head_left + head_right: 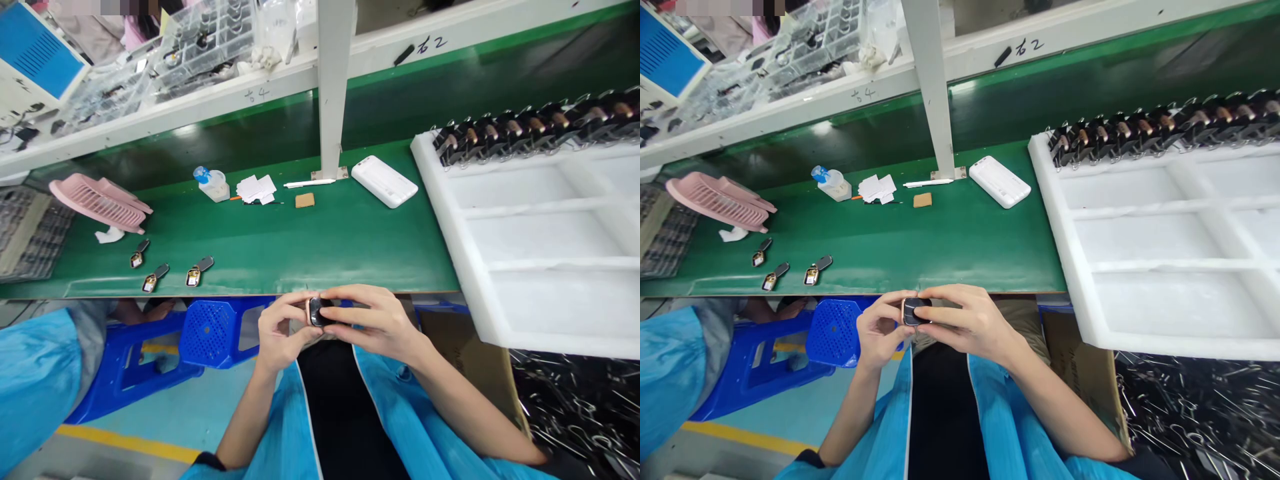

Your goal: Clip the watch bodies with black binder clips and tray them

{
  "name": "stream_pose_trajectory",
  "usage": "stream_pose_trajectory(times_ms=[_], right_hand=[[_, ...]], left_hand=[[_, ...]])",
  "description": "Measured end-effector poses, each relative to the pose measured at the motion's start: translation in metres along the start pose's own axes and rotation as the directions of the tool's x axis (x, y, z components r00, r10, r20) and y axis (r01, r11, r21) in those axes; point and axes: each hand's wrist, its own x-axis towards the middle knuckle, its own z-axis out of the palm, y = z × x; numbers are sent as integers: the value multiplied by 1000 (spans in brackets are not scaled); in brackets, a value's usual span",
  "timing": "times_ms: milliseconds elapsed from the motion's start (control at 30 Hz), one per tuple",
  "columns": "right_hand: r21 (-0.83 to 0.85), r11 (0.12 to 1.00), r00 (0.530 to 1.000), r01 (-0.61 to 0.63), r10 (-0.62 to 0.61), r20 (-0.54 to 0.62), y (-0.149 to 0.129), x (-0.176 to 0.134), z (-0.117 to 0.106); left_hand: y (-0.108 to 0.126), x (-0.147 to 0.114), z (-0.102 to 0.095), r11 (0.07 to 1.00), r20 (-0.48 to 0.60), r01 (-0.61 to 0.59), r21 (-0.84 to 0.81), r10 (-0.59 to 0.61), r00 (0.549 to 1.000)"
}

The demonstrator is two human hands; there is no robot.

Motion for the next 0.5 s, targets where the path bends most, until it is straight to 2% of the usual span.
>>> stream_pose_trajectory(times_ms=[500], right_hand=[[-4,1000,1000,2,-2,1,0,-2,1]], left_hand=[[1,-1,2,999,-14,3,32,-2,1000]])
